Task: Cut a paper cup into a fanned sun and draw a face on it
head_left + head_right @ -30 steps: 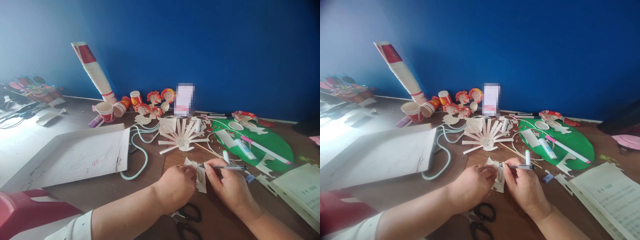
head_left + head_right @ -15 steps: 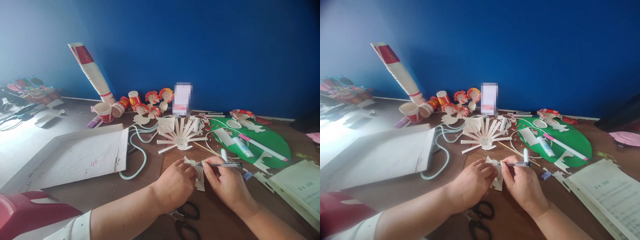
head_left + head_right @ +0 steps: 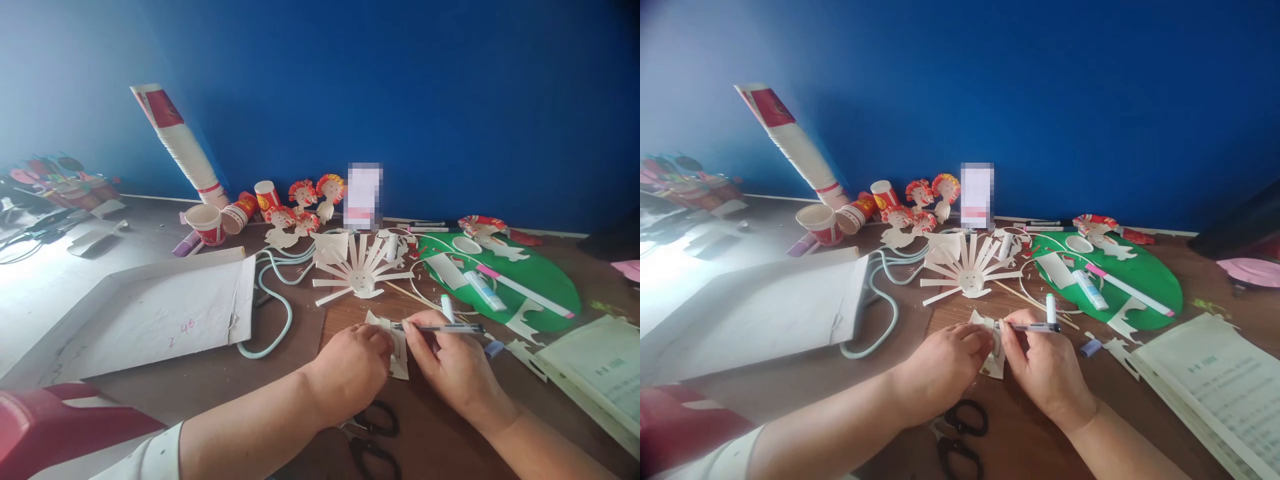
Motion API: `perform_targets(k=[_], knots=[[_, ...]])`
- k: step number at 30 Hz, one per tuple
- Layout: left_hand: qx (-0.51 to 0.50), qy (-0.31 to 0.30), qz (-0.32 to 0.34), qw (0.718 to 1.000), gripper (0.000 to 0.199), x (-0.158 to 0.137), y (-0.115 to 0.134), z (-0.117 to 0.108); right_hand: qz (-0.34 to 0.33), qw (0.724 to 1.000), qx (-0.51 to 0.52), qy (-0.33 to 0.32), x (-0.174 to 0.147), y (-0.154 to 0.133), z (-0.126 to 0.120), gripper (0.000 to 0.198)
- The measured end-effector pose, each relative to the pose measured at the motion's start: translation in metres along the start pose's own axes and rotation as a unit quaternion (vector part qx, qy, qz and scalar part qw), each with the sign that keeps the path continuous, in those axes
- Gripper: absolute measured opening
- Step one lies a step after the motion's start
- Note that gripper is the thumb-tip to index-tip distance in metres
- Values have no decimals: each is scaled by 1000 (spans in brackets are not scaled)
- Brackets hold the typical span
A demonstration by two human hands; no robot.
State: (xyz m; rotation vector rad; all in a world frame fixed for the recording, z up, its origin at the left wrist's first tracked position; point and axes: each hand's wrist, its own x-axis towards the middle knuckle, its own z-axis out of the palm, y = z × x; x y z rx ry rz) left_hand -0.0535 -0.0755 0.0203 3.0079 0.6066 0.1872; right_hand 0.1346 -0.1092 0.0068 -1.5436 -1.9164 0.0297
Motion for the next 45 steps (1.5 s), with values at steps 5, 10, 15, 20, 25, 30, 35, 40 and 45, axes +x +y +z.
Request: perform_targets(k=[5,10,15,20,25,30,35,40,45], knots=[[0,-18,-8,1000,17,0,2,0,4,1000,1,-7,-1,0,0,17],[0,-31,-12,999,20,0,2,-3,8,1000,0,-11,0,0,0,18],[0,-32,-13,999,22,0,2,-2,20,999,7,-25,-1,-1,-1,18],[5,-28,-9,1000,20,0,1,0,15,1000,1,-16,-1,-1,-3,19],[11,-20,-9,1000,21,-1,1,0,14,1000,-3,-21,-1,0,-3,18],[18,-14,-7,1000,22,-1,2,2,16,1000,-11,-20,-3,0,-3,19],[27,-10,-8,1000,22,-1,3,4,21,999,-21,-17,-5,1,-4,20],[32,-15,-7,999,22,-1,3,3,23,999,-21,-17,-7,3,-3,19],[32,-18,-10,999,22,0,3,3,21,999,-22,-13,-7,3,-3,18]])
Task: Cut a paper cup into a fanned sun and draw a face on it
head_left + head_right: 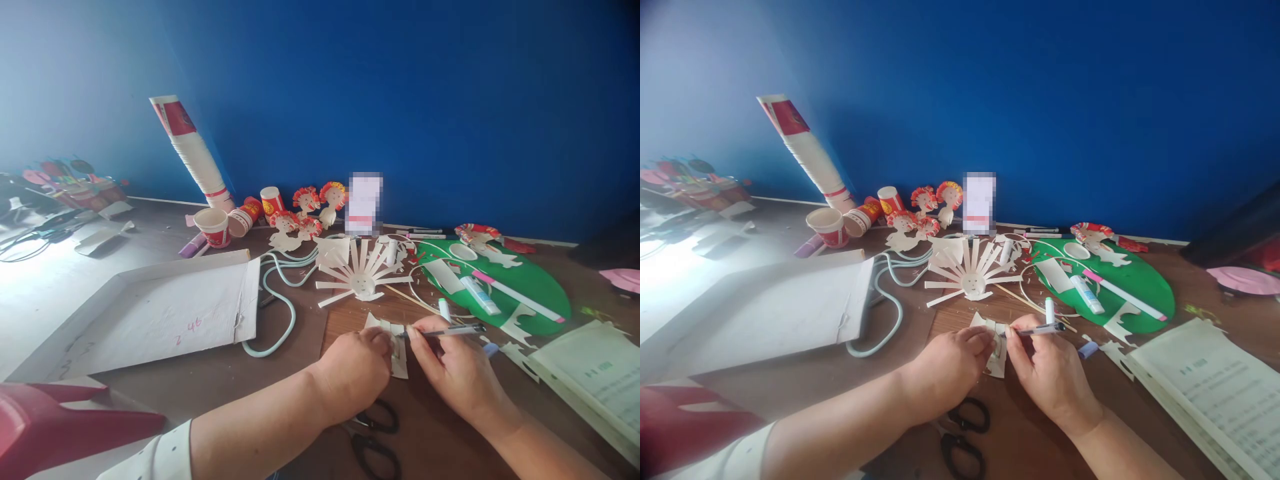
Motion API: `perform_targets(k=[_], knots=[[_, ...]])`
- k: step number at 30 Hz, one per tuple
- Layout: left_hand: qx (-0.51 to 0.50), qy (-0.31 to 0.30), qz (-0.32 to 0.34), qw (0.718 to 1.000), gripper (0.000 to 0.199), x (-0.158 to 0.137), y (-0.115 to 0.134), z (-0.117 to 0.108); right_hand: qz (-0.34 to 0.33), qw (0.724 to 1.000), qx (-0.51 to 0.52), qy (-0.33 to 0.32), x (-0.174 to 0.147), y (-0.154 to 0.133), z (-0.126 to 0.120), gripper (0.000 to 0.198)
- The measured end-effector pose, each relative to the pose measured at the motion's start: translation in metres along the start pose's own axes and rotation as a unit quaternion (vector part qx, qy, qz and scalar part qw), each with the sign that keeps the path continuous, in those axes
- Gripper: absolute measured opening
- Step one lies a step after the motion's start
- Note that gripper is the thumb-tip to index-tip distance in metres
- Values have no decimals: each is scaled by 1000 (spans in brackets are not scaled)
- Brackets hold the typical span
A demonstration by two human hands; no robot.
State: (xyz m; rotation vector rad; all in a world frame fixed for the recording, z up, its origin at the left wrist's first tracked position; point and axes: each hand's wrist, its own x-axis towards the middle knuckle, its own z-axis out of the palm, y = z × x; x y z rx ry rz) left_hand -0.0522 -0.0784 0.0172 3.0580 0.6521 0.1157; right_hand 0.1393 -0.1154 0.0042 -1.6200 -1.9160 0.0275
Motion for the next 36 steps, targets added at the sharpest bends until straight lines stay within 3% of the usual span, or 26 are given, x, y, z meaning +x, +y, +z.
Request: perform_targets(k=[26,36], knots=[[-13,5,-9,1000,22,-3,1,-7,-34,999,-4,3,-4,-4,-5,14],[5,-10,30,999,14,3,-5,-8,-28,999,13,-23,-6,-2,-7,14]])
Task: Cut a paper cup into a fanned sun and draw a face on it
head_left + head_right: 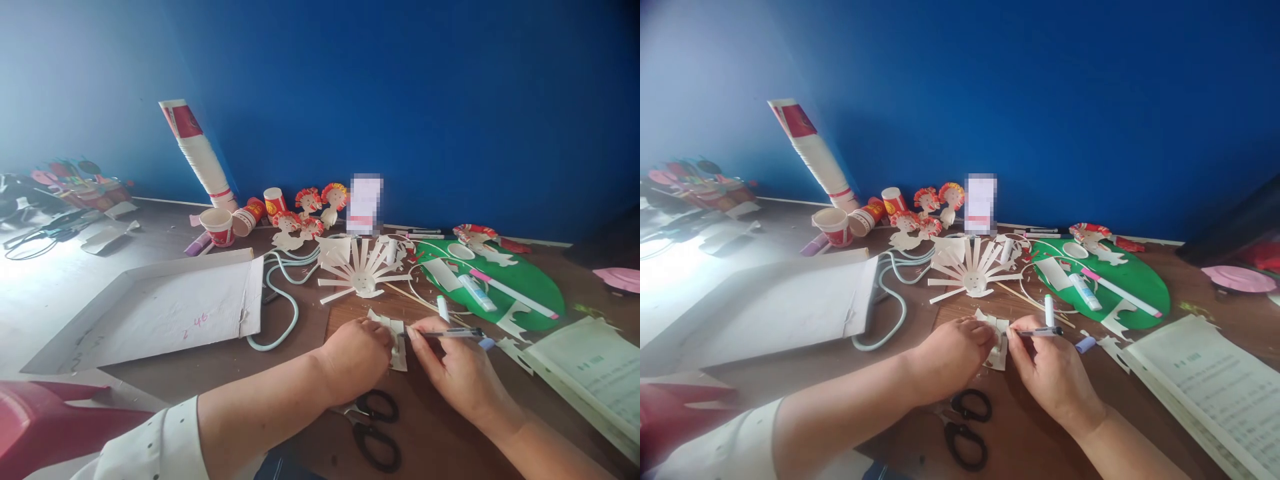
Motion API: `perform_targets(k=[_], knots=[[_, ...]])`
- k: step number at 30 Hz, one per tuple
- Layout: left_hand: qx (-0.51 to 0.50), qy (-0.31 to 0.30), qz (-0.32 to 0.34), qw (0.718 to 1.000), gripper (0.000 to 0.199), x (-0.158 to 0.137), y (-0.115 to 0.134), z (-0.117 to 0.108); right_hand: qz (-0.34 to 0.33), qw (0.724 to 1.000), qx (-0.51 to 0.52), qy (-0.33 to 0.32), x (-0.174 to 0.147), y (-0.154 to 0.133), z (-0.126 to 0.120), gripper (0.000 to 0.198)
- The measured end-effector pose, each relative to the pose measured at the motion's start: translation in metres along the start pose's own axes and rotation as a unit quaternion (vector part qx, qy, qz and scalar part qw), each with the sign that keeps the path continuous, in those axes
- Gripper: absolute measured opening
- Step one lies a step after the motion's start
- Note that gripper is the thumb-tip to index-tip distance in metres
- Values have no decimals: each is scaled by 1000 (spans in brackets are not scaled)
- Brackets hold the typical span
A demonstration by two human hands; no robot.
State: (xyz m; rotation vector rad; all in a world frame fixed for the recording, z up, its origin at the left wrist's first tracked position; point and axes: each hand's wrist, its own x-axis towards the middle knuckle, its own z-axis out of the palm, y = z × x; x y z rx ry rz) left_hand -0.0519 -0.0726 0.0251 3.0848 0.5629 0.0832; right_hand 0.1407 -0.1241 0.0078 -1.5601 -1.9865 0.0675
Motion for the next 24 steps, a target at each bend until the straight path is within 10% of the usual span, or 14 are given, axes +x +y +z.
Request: perform_targets(k=[24], knots=[[-62,-23,-55,996,27,-8,1,-11,-1,1000,-12,24,-4,1,7,17]])
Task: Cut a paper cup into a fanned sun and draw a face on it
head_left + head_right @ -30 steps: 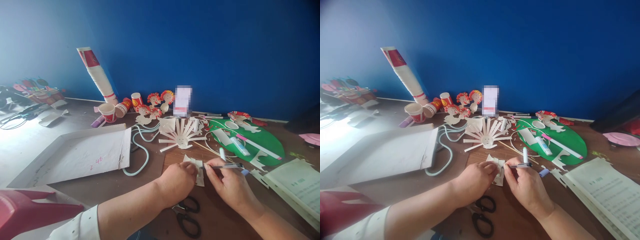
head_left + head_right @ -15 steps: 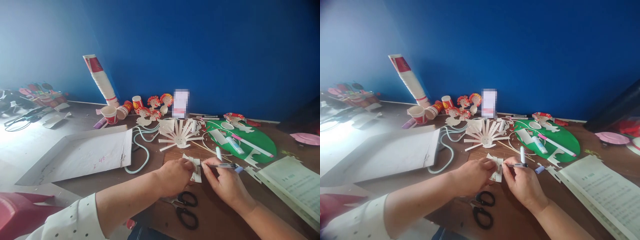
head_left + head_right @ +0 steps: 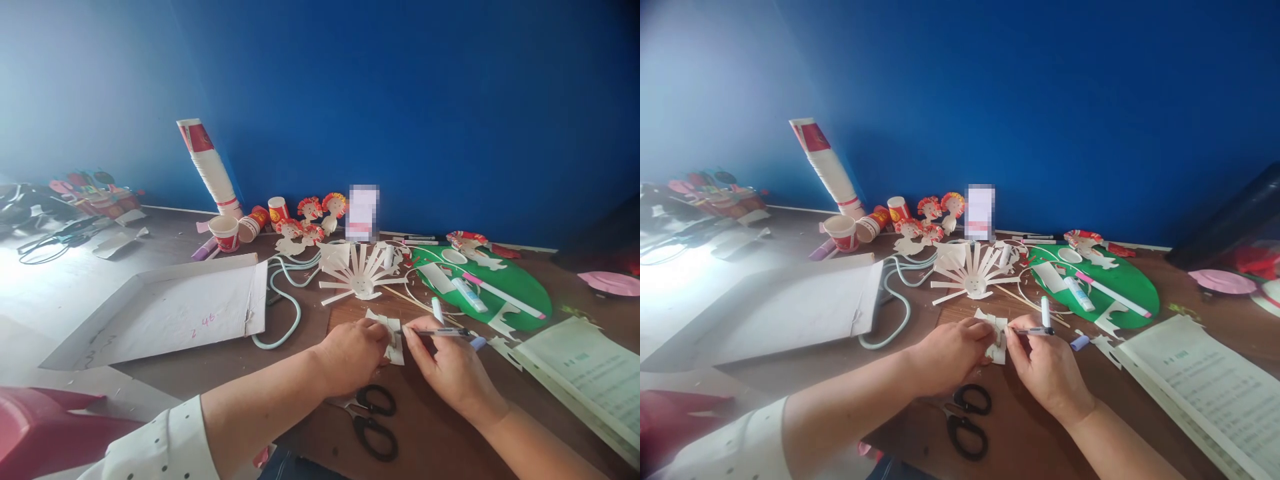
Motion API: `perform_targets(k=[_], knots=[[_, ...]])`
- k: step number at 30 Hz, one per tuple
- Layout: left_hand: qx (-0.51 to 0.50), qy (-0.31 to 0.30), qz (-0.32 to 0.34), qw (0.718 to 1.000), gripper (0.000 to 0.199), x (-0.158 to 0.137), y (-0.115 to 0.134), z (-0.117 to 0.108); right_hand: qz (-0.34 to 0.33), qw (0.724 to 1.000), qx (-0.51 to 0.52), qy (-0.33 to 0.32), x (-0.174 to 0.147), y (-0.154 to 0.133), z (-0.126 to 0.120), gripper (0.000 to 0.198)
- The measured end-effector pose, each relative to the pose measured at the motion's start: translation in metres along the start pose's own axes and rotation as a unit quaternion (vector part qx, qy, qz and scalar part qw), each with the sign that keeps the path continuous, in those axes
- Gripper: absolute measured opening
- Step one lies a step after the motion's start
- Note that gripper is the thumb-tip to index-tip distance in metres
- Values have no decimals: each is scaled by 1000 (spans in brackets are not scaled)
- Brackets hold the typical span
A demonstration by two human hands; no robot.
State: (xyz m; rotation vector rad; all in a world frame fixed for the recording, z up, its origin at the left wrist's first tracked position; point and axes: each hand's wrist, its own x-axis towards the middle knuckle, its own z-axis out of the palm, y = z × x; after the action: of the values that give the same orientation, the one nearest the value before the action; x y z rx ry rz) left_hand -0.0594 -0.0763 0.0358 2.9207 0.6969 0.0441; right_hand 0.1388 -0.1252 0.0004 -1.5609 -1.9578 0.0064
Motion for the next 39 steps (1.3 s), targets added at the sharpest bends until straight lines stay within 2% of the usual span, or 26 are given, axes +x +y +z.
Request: perform_targets(k=[5,15,24,39], knots=[[7,9,5,1000,24,6,-5,4,-8,1000,-10,15,5,5,2,16],[10,52,-21,998,22,30,-15,10,27,998,-45,37,21,22,9,18],[38,42,-17,998,25,43,-22,10,17,998,-40,46,34,34,13,19],[14,42,-29,999,23,44,-22,9,33,998,-46,32,30,31,10,18]])
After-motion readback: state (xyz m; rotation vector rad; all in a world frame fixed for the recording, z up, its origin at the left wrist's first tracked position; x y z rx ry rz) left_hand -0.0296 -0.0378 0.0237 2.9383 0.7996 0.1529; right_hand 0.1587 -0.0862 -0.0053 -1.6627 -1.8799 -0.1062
